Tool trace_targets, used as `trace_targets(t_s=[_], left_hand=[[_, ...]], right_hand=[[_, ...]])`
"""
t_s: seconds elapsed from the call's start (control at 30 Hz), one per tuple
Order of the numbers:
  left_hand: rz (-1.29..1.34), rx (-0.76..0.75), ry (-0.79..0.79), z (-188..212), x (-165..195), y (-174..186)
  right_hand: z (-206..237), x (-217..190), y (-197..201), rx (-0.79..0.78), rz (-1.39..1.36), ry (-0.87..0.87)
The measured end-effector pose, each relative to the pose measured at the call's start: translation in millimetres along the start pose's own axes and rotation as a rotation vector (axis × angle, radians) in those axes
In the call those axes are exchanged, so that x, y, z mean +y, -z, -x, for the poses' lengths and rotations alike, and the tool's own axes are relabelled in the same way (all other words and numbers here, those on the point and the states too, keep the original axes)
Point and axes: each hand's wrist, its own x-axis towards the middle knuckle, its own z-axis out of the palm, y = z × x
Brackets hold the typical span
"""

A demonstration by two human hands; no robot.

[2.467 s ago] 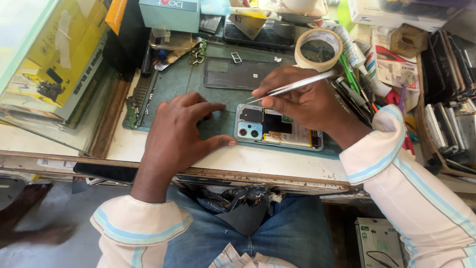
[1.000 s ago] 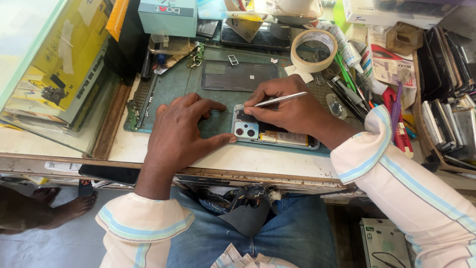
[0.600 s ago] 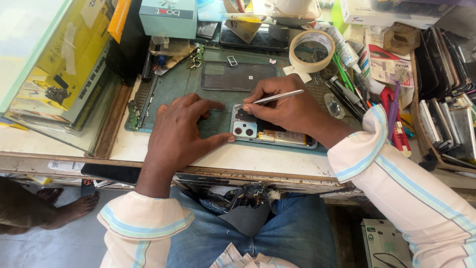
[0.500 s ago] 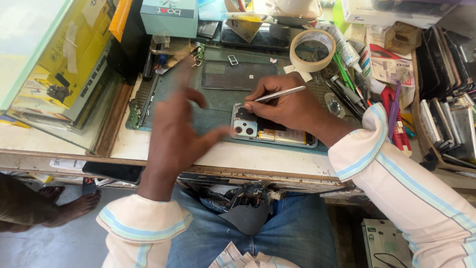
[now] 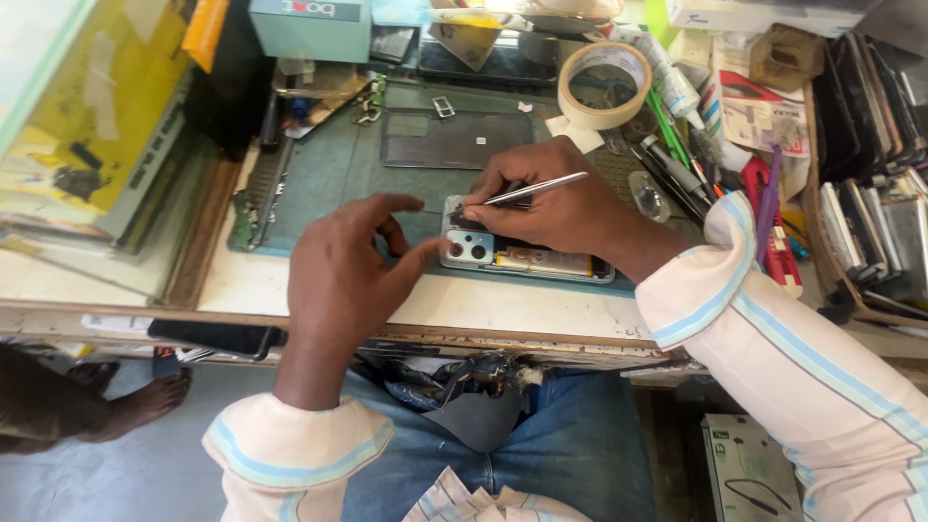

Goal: The person uses tweezers to carefully remove small components and adhesive tape from the internal chassis of a disassembled smartphone. The hands manipulate the device on a cluttered workbench, focusing on the camera module area.

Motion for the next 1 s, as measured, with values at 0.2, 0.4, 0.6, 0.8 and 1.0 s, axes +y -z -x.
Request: trace_targets(t_s=[0.2, 0.4, 0.6, 0.8, 1.0], left_hand=[[-0.061, -0.055, 0.018, -1.5, 3.4, 0.0], [-0.067, -0.071, 0.021, -0.6, 4.2, 0.3], [-0.063, -0.066, 0.012, 0.4, 3.2, 0.2], [-0.065, -0.039, -0.007, 0.4, 1.8, -2.3], [-0.062, -0.04, -0.015, 0.0, -0.1, -2.4]], right_hand=[[-0.1, 2.8, -0.7, 0.023, -0.064, -0.027], [1.4, 1.7, -0.3, 0.0, -0.04, 0.003], [0.6, 1.4, -2.4, 0.033, -0.042, -0.052], [0.5, 2.0, -1.9, 0.018, 0.013, 0.04], [0.3, 4.5, -2.5, 0.051, -0.013, -0.001]])
